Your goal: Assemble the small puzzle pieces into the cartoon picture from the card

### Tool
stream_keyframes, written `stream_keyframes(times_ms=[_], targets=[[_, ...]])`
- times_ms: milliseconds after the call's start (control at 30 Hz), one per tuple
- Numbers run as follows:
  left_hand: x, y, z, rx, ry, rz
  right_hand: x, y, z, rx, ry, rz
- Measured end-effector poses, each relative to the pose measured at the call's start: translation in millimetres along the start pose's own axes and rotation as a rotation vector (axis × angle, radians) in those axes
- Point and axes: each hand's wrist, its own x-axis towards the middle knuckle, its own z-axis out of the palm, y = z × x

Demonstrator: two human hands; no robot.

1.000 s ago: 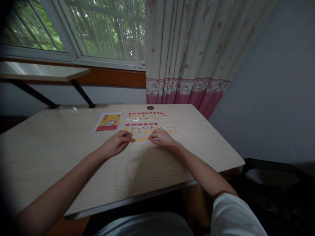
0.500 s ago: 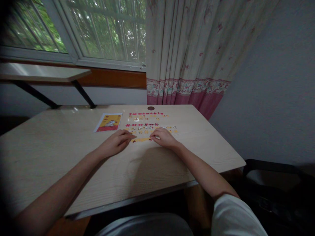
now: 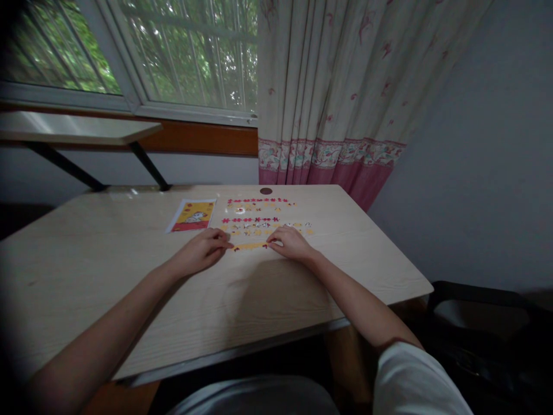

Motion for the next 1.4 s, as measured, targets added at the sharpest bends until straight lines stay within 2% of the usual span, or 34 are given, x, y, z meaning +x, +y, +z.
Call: stream_keyframes(times_ms=[767,1033,1200,1300,1400], targets=[[1,4,0.7,-0.003,-0.001,-0.007,0,-2,-1,0.023,0.009,0.013],[1,2,2.8,0.033,-0.009,-0.021,4,6,-16,0.005,0.165,0.077],[1,3,3.2,0.03,-0.013,-0.029,24,18,-23,-0.068,0.131,0.077],[0,4,3.4,0.022,-0.005,-0.026,48,23,-20,-0.113,0.053,0.091],[0,3,4.2,0.03,-0.009,-0.029,75,26,-15,-0.188,-0.025,0.169]])
